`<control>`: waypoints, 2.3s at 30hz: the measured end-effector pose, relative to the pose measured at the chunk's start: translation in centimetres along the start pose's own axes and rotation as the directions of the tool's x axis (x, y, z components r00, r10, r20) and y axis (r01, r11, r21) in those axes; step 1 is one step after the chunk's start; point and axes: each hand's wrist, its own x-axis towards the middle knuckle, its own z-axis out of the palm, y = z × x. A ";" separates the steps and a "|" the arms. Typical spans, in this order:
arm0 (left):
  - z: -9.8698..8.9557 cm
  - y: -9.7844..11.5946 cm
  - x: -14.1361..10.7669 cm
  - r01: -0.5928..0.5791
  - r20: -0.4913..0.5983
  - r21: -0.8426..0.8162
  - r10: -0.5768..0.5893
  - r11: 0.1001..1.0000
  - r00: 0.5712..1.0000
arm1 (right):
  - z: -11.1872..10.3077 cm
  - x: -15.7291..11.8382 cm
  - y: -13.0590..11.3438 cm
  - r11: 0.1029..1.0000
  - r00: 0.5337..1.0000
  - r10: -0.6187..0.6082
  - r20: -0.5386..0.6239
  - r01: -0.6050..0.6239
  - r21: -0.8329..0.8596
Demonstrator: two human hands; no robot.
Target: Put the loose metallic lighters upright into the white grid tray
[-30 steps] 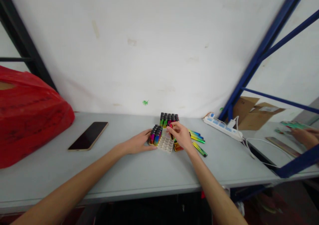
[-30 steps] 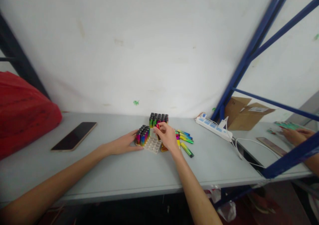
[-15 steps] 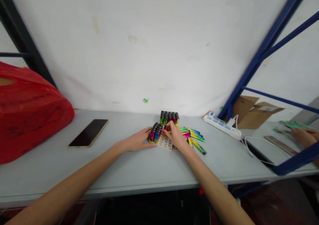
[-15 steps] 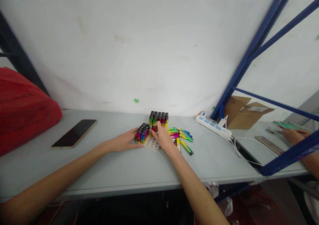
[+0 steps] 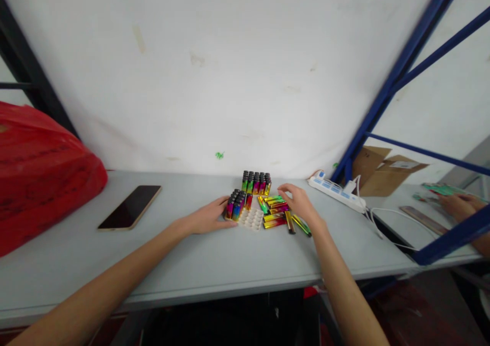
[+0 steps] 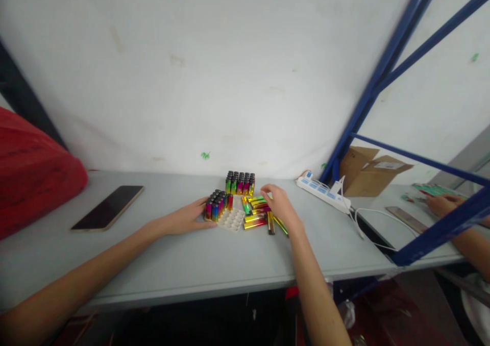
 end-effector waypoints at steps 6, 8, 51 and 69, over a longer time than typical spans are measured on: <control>-0.1 0.1 -0.1 0.012 0.015 0.004 -0.012 1.000 1.000 | -2.5 -1.1 4.9 0.913 0.948 0.299 0.111 -0.250 -0.323; -0.1 0.1 -0.1 0.007 0.008 0.001 -0.007 1.000 1.000 | -2.5 -1.3 5.4 0.887 0.923 0.363 0.131 -0.299 -0.351; -0.4 0.5 -0.1 0.012 0.020 -0.011 -0.012 1.000 1.000 | 5.1 -0.2 -9.1 0.576 0.896 0.401 0.191 -0.409 0.708; -0.3 0.2 0.1 0.004 0.000 -0.018 -0.004 1.000 1.000 | 4.9 -0.1 -7.3 0.962 0.983 -0.131 -0.127 0.157 0.223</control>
